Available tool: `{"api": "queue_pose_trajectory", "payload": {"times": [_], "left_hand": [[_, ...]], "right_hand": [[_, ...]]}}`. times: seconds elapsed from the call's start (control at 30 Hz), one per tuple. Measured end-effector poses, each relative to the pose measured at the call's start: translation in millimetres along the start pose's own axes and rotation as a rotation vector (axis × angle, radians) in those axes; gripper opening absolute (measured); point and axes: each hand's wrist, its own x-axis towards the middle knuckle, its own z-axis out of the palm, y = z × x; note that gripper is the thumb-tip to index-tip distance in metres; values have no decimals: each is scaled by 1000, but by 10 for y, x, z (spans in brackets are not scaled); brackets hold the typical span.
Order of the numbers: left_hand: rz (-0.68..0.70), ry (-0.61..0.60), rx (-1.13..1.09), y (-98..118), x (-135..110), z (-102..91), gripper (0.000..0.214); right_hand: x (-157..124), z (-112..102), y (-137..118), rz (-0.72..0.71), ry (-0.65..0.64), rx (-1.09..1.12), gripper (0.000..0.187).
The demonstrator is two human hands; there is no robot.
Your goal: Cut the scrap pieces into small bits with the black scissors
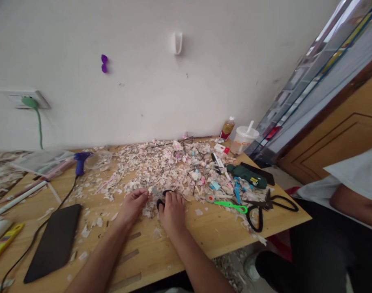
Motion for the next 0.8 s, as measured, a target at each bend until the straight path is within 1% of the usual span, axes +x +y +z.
{"api": "queue_pose_trajectory", "payload": {"times": [0.17,0.3,0.47,0.57,0.63,0.7,0.8], "left_hand": [[-13,12,8,28,4,-19,24],[-27,25,-7,40,10,-18,26],[-45,14,-96,-13,32,-19,30],[-32,-13,-98,-37,41,-30,32],[2,-36,-39,-20,39,-41,33],[63,-57,69,29,29,-55,34],[174,-111,242,144,-3,-73,30]], "right_hand": [[1,25,12,4,-21,-18,13],[2,29,29,2,-28,-5,13],[9,19,40,14,-34,54,10],[12,10,26,5,-31,76,11],[11,3,14,-24,-26,95,16],[11,-2,12,-53,-26,125,18],[18,-5,32,-84,-46,188,11]]}}
